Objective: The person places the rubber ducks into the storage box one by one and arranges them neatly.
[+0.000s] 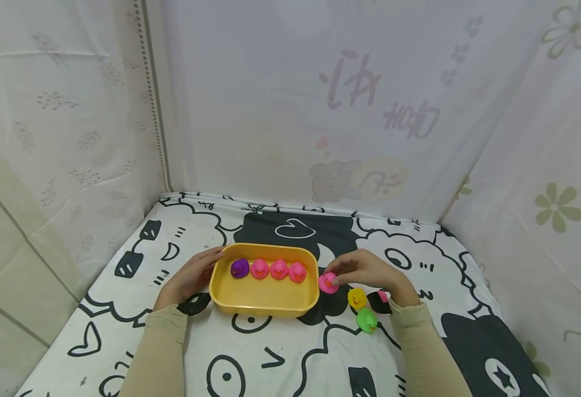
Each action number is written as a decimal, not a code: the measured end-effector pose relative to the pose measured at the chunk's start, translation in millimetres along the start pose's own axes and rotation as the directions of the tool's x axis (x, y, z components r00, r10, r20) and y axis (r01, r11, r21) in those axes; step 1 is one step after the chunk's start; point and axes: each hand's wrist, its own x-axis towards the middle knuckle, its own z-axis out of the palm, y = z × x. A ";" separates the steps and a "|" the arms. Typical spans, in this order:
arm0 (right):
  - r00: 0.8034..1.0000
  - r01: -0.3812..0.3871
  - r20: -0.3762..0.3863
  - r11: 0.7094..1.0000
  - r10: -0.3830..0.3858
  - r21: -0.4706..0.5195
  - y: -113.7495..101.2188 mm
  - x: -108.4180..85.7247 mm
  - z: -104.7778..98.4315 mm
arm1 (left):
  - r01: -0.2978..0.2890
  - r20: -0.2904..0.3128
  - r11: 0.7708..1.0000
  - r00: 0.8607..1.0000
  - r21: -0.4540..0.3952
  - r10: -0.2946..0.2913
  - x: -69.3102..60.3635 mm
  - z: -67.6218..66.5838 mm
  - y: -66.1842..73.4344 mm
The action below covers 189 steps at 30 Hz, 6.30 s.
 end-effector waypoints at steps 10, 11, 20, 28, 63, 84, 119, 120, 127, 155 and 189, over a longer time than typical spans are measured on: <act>0.998 0.039 0.043 0.999 -0.039 -0.016 -6.3 21.6 3.0 | 0.007 0.004 1.000 1.000 -0.009 -0.007 -1.9 2.3 -0.5; 0.998 0.046 0.048 0.999 -0.045 -0.018 -7.3 25.2 3.8 | 0.007 0.004 1.000 1.000 -0.009 -0.007 -2.1 2.1 -0.6; 0.989 0.092 0.119 0.996 -0.089 -0.018 -22.0 67.5 18.2 | 0.002 0.017 1.000 1.000 -0.012 -0.002 1.1 -2.1 -1.4; 0.981 0.078 0.184 0.993 -0.061 -0.088 -41.1 107.8 45.0 | -0.006 0.020 1.000 1.000 -0.011 0.006 1.3 -2.8 -1.7; 0.959 0.150 0.274 0.948 -0.071 -0.280 -53.8 179.8 123.3 | -0.020 0.044 1.000 0.999 -0.001 0.020 2.0 -4.1 -2.5; 0.965 0.129 0.257 0.946 -0.050 -0.298 -57.6 172.5 119.1 | -0.031 0.046 0.999 0.998 0.010 0.031 0.8 -2.0 -2.7; 0.984 0.178 0.025 0.944 -0.178 -0.277 -44.2 73.7 50.0 | -0.010 0.024 1.000 1.000 -0.004 0.010 3.7 -3.2 -2.2; 0.985 0.165 0.006 0.944 -0.171 -0.287 -41.7 68.7 47.3 | -0.011 0.024 1.000 1.000 -0.004 0.011 3.4 -3.0 -1.8; 0.981 0.129 -0.112 0.964 -0.158 -0.231 -18.3 28.7 31.5 | -0.013 0.027 1.000 1.000 -0.012 0.013 1.4 -2.6 -0.5; 0.945 -0.319 -0.103 0.944 0.310 -0.079 41.7 -55.0 -6.7 | 0.011 0.003 1.000 1.000 -0.006 -0.011 2.2 -0.6 -1.0; 0.960 -0.275 -0.071 0.958 0.270 -0.079 59.3 -53.9 -4.5 | 0.003 -0.003 1.000 1.000 0.010 -0.003 0.8 -0.2 -0.8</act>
